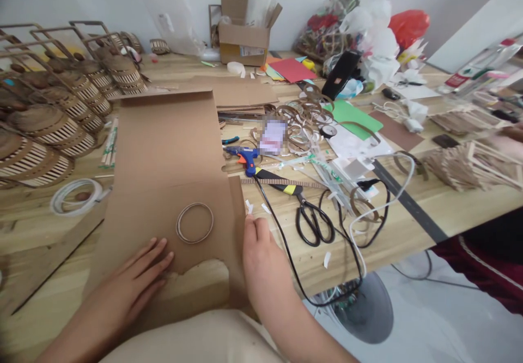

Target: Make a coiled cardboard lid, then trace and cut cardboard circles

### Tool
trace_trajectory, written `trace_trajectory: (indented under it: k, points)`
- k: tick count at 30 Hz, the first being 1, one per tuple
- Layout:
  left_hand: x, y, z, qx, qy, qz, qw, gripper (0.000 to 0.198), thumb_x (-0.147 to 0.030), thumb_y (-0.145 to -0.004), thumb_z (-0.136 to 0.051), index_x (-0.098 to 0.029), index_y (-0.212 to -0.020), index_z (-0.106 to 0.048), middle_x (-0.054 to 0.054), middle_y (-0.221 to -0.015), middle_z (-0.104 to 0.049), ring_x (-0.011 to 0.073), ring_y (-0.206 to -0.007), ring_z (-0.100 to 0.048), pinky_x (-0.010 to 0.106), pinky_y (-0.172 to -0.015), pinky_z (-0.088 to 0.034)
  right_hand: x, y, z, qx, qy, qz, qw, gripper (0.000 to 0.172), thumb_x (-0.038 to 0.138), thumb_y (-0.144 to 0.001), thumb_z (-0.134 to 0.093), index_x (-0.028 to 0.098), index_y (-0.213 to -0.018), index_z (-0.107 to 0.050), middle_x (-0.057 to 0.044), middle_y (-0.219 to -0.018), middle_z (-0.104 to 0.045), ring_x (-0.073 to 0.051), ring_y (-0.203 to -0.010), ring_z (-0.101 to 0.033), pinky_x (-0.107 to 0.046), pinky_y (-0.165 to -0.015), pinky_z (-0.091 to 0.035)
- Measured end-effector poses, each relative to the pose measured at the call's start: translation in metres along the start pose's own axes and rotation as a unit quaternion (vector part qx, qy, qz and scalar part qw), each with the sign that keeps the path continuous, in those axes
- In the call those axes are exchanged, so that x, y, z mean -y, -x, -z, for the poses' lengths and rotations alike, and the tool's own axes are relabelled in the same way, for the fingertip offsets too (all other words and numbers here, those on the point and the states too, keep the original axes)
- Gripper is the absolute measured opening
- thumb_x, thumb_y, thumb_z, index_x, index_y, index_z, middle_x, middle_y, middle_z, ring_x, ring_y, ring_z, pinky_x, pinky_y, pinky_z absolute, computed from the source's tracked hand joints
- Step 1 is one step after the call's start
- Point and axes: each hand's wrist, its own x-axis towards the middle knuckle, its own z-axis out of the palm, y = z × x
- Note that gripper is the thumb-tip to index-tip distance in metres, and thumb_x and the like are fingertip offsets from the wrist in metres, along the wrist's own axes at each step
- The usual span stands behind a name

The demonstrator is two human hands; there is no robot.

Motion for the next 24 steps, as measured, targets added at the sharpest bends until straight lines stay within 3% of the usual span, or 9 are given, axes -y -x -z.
trace_trajectory:
  k: [5,7,10,15,17,19,22,24]
  points:
    - [-0.008,-0.001,0.004,0.016,-0.011,0.008,1.000,0.044,-0.036,-0.104,-0.034,-0.022,-0.129,-0.066,0.010,-0.142,-0.060,0.0307,-0.133,-0.055,0.044,-0.102,-0.054,-0.026,-0.006,-0.005,0.101,0.009,-0.097,0.990,0.025,0.013,-0.096,-0.044,0.014,-0.115,-0.059,-0.014,-0.090,-0.074,-0.023,-0.055,-0.069,-0.032,-0.045,-0.048]
    - [-0.010,-0.002,0.004,0.028,-0.017,0.007,0.999,0.041,-0.033,-0.103,-0.037,-0.021,-0.130,-0.065,0.011,-0.143,-0.060,0.0317,-0.134,-0.054,0.045,-0.102,-0.053,-0.034,-0.010,-0.006,0.127,0.004,-0.091,0.988,0.030,0.018,-0.096,-0.047,0.010,-0.124,-0.056,-0.014,-0.083,-0.076,-0.028,-0.063,-0.073,-0.035,-0.054,-0.052]
    - [-0.012,-0.004,0.001,0.042,-0.022,0.013,0.999,0.037,-0.028,-0.101,-0.044,-0.022,-0.131,-0.064,0.011,-0.143,-0.059,0.0325,-0.134,-0.053,0.046,-0.102,-0.053,-0.042,-0.016,-0.008,0.113,-0.003,-0.055,0.992,0.041,0.014,-0.093,-0.049,0.007,-0.133,-0.052,-0.013,-0.078,-0.077,-0.030,-0.072,-0.074,-0.038,-0.069,-0.055]
    - [-0.021,-0.014,0.001,0.071,-0.017,0.014,0.997,0.039,-0.018,-0.097,-0.050,-0.024,-0.134,-0.060,0.009,-0.145,-0.058,0.0311,-0.136,-0.050,0.045,-0.103,-0.053,-0.058,-0.020,-0.012,0.078,0.005,-0.039,0.996,0.043,0.016,-0.093,-0.043,0.015,-0.135,-0.055,-0.007,-0.069,-0.076,-0.027,-0.062,-0.073,-0.042,-0.080,-0.054]
    - [-0.027,-0.020,0.007,0.089,-0.012,0.007,0.996,0.039,-0.015,-0.097,-0.051,-0.022,-0.135,-0.059,0.009,-0.145,-0.057,0.0313,-0.136,-0.050,0.045,-0.103,-0.053,-0.069,-0.019,-0.011,0.084,0.020,-0.039,0.996,0.044,0.019,-0.095,-0.040,0.019,-0.135,-0.057,-0.007,-0.067,-0.075,-0.027,-0.061,-0.073,-0.044,-0.077,-0.054]
    - [-0.032,-0.025,0.012,0.096,0.005,0.008,0.995,0.040,-0.014,-0.098,-0.049,-0.020,-0.136,-0.058,0.011,-0.146,-0.056,0.0321,-0.138,-0.048,0.045,-0.103,-0.053,-0.076,-0.019,-0.008,0.104,0.038,-0.040,0.993,0.044,0.024,-0.095,-0.039,0.020,-0.134,-0.059,-0.007,-0.062,-0.072,-0.029,-0.057,-0.071,-0.043,-0.065,-0.054]
    - [-0.037,-0.028,0.018,0.091,0.041,0.007,0.995,0.041,-0.012,-0.099,-0.045,-0.017,-0.137,-0.057,0.013,-0.147,-0.054,0.0313,-0.141,-0.044,0.046,-0.107,-0.048,-0.071,-0.025,0.002,0.072,0.079,-0.012,0.994,0.045,0.031,-0.096,-0.037,0.017,-0.130,-0.063,-0.016,-0.077,-0.071,-0.036,-0.064,-0.069,-0.045,-0.055,-0.051]
    - [-0.040,-0.029,0.020,0.084,0.059,0.016,0.995,0.042,-0.010,-0.099,-0.043,-0.017,-0.138,-0.056,0.013,-0.149,-0.052,0.0301,-0.143,-0.041,0.046,-0.110,-0.045,-0.052,-0.034,0.006,0.013,0.057,0.042,0.997,0.046,0.038,-0.097,-0.037,0.015,-0.128,-0.062,-0.022,-0.100,-0.069,-0.039,-0.084,-0.069,-0.050,-0.066,-0.054]
